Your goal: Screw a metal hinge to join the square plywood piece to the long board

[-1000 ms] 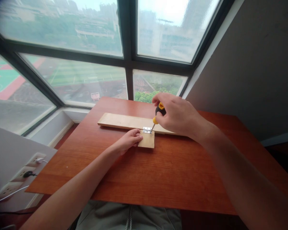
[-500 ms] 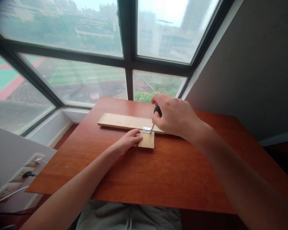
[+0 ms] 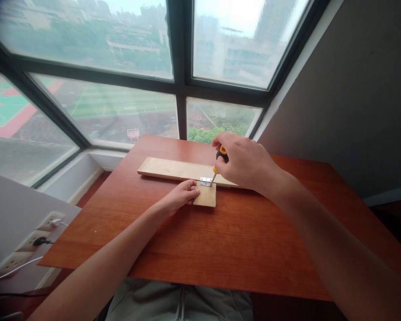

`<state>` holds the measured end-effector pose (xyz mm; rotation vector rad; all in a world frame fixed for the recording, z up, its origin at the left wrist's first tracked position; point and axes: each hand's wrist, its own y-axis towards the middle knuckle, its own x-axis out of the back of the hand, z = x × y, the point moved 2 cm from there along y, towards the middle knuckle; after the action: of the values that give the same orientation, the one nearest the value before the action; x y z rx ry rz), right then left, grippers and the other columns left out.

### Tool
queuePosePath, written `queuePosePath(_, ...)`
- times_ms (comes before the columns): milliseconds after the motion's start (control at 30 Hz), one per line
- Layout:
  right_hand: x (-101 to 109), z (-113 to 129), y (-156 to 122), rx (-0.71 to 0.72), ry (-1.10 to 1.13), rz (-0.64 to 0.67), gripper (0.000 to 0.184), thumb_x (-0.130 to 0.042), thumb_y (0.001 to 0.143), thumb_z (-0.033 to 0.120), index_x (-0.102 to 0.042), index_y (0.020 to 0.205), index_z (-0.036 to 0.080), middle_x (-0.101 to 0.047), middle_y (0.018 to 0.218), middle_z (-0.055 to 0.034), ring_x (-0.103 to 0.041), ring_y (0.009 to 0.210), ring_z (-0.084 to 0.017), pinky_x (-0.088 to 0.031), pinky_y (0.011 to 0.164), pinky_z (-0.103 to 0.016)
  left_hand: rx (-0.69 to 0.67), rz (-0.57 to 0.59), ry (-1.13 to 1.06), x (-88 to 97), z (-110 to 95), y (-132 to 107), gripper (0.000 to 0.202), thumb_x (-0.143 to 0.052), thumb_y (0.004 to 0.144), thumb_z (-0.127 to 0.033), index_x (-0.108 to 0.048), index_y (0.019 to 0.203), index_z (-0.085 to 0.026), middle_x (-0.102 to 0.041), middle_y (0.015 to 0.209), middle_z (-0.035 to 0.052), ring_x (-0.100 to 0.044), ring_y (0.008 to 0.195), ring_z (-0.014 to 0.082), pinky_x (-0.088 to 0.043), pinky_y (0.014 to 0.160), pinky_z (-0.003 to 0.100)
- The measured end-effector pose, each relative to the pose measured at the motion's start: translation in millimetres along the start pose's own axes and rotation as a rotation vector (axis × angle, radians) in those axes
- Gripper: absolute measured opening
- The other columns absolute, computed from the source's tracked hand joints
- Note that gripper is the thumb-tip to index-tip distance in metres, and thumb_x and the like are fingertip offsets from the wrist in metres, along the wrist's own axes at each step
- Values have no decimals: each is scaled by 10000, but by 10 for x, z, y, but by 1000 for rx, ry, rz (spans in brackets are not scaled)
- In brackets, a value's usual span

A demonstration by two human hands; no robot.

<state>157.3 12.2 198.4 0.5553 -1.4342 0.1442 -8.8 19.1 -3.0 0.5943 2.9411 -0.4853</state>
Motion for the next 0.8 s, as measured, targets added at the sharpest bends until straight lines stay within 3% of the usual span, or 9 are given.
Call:
queuePosePath(233, -20, 20, 5, -136, -233, -63, 367, -479, 911, 506, -625, 1066, 208, -707, 855, -86, -613, 664, -234, -344, 573, -317, 4, 5, -7, 0, -3, -5, 169, -633, 790, -188, -533, 916, -136, -540, 703, -20, -469, 549, 62, -337, 479, 181)
queuePosePath(433, -14, -24, 16, -1, 32, 25, 281, -543, 839, 284, -593, 1108, 216, -697, 1087, -56, -638, 813, -203, -408, 635, -297, 13, 0, 17, 1, 3, -3, 150, -617, 795, -178, -527, 908, -138, -544, 709, -18, -466, 542, 61, -335, 475, 180)
queuePosePath(667, -45, 65, -8, -117, -193, -98, 318, -501, 904, 465, -628, 1060, 219, -712, 887, -76, -621, 673, -231, -344, 559, -312, 1, 10, 2, 12, 11, 2, 200, -660, 781, -224, -527, 909, -147, -549, 711, -19, -473, 549, 59, -337, 481, 172)
queuePosePath(800, -47, 56, -17, -113, -134, -89, 293, -491, 894, 417, -624, 1063, 218, -715, 945, -84, -634, 716, -236, -376, 578, -319, 4, 6, -2, 9, 18, 5, 203, -670, 773, -231, -531, 895, -146, -546, 698, -21, -460, 538, 60, -334, 484, 180)
